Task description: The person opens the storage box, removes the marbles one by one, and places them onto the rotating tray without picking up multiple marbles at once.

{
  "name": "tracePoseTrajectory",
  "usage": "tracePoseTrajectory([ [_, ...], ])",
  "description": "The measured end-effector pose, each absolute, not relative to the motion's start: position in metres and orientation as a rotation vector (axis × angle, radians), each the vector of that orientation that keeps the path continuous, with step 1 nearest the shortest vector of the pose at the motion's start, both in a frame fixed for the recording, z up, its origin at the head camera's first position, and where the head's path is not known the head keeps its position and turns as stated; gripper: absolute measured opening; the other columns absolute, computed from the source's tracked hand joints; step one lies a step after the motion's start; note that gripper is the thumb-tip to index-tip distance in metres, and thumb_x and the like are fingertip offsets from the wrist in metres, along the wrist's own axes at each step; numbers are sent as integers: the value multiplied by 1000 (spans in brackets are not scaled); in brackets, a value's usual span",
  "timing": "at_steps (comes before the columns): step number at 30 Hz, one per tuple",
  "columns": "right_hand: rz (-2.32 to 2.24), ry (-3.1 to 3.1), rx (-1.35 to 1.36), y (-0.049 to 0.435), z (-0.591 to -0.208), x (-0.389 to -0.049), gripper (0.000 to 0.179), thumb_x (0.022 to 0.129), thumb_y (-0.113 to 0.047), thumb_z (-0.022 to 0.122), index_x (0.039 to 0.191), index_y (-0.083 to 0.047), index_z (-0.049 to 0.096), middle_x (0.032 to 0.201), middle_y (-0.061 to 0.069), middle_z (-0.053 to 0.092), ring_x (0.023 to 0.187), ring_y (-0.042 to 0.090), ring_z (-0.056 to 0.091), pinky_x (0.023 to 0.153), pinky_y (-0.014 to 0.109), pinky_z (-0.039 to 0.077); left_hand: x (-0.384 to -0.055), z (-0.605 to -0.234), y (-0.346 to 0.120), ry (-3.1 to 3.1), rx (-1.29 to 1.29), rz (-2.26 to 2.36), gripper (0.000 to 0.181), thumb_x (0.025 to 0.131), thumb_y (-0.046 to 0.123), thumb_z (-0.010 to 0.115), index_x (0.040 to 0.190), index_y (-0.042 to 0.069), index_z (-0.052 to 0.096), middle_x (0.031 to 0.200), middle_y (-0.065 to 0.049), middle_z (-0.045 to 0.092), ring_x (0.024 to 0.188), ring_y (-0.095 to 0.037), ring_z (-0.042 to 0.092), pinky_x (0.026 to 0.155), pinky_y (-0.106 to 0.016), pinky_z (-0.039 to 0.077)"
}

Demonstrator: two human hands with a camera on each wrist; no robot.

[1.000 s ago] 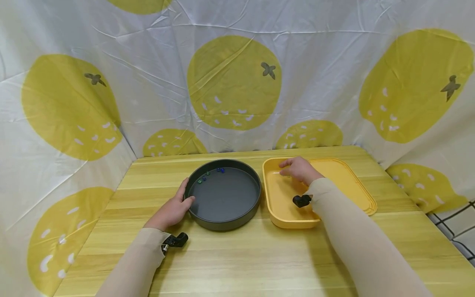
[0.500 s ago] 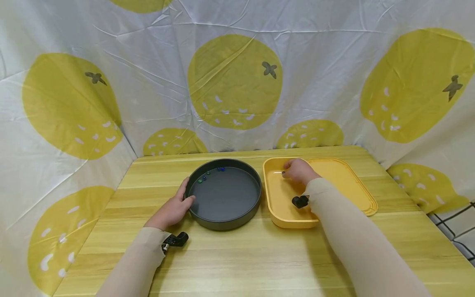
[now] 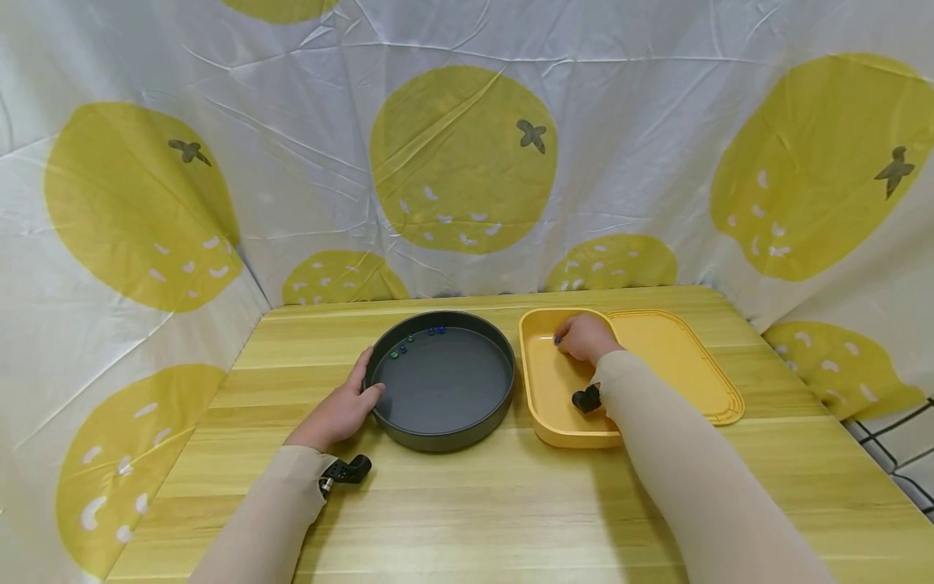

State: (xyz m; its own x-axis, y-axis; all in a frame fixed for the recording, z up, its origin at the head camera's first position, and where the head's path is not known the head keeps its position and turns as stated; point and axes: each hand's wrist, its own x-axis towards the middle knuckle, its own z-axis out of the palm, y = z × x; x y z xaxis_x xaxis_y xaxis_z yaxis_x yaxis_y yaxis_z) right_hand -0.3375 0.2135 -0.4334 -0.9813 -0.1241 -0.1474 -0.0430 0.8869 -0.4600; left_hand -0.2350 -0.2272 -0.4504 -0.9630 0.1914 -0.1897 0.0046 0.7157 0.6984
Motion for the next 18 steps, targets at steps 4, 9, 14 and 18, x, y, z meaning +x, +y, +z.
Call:
tracePoseTrajectory([
  [4, -701, 2873, -155, 213, -433, -336, 28, 95, -17, 70, 120, -6, 79, 127, 15, 75, 110, 32, 67, 99, 44, 53, -235, -450, -227, 2672, 159, 1094, 76, 111, 46, 39, 170, 33, -7, 174, -22, 21, 154, -51, 32, 124, -67, 28],
  [9, -739, 2850, -159, 212, -435, -336, 29, 96, -18, 70, 120, -8, 80, 127, 14, 76, 101, 26, 66, 92, 37, 51, -235, -450, -227, 2671, 161, 1100, 76, 111, 46, 39, 170, 33, -7, 174, -22, 21, 155, -50, 31, 124, -67, 27],
  [14, -765, 2832, -137, 211, -438, -337, 28, 96, -21, 70, 120, -9, 80, 128, 12, 76, 99, 24, 66, 89, 34, 50, -235, -450, -227, 2671, 157, 1098, 76, 111, 46, 40, 170, 33, -7, 174, -22, 19, 155, -50, 30, 124, -67, 27],
  [18, -792, 2815, -133, 210, -437, -336, 28, 97, -21, 71, 120, -8, 80, 130, 13, 75, 101, 25, 67, 90, 35, 51, -236, -451, -228, 2671, 159, 1098, 76, 111, 46, 40, 170, 33, -7, 175, -21, 18, 155, -50, 30, 124, -67, 27],
])
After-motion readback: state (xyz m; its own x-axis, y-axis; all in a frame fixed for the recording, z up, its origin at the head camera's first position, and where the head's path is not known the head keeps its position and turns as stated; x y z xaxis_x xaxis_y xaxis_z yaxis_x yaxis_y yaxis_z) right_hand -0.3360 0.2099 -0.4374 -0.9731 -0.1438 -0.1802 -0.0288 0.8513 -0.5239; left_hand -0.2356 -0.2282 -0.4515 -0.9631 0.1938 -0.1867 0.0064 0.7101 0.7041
